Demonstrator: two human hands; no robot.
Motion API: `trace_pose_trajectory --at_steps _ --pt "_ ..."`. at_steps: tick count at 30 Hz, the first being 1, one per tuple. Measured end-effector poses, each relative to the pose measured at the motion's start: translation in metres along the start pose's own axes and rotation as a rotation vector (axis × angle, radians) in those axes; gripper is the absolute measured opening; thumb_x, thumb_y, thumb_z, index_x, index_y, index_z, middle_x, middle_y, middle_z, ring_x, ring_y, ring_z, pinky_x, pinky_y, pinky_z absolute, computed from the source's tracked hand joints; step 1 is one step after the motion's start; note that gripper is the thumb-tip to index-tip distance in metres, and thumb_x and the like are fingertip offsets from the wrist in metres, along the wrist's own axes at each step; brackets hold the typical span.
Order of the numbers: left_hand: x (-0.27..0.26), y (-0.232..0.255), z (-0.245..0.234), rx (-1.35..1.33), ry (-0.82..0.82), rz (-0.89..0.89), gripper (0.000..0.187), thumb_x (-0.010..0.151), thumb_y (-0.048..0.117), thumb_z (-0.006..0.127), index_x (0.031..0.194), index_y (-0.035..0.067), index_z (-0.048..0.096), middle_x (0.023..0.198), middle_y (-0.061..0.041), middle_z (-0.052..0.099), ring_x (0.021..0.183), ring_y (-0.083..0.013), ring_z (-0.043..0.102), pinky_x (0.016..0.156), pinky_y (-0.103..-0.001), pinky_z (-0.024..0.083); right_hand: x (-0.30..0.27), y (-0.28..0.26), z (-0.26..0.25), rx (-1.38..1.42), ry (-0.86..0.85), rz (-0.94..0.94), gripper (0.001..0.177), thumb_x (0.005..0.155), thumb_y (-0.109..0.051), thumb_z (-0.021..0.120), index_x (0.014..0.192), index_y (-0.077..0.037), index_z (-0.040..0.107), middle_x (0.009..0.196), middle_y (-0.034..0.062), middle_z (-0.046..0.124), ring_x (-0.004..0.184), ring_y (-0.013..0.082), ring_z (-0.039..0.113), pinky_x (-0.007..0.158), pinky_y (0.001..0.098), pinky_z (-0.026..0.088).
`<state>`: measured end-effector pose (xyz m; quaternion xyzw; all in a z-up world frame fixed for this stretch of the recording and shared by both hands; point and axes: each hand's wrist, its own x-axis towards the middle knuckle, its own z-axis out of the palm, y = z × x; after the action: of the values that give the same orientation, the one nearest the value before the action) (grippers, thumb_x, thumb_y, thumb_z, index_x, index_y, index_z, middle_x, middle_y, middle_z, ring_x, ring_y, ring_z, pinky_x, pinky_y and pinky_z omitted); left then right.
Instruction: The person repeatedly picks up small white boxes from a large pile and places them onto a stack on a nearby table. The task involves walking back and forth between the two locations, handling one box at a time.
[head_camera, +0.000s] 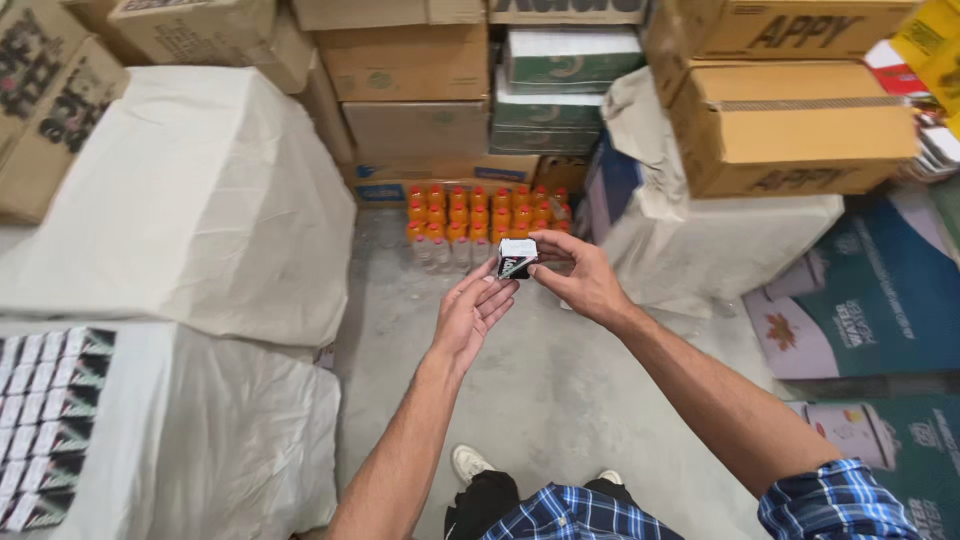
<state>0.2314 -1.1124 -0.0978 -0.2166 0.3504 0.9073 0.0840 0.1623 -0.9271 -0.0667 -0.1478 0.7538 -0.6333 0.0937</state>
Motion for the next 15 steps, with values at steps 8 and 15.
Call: trace_pose_trajectory --at_steps 8,15 --pt "0.015 -0.187 0.183 0.118 -0.176 -0.231 0.047 0.090 0.008 0.064 0.136 0.014 0.064 0.116 -0.026 0.071 0.114 -0.0352 0.069 0.101 -0.047 0.054 -0.133 0.033 -0.236 -0.050 0.323 0.088 0.050 0.081 -0.001 0.076 0.129 -0.009 0.067 0.113 0.0104 0.077 0.104 0.0173 0.072 0.084 0.0326 0.064" --pt "0.014 -0.333 0.327 0.229 -0.384 -0.378 0.046 0.090 0.008 0.063 0.135 0.014 0.065 0.114 -0.024 0.072 0.111 -0.0332 0.070 0.099 -0.045 0.055 -0.252 0.054 -0.409 -0.042 0.622 0.151 0.054 0.082 -0.006 0.079 0.134 -0.011 0.066 0.117 0.0097 0.074 0.107 0.0169 0.070 0.084 0.0303 0.063"
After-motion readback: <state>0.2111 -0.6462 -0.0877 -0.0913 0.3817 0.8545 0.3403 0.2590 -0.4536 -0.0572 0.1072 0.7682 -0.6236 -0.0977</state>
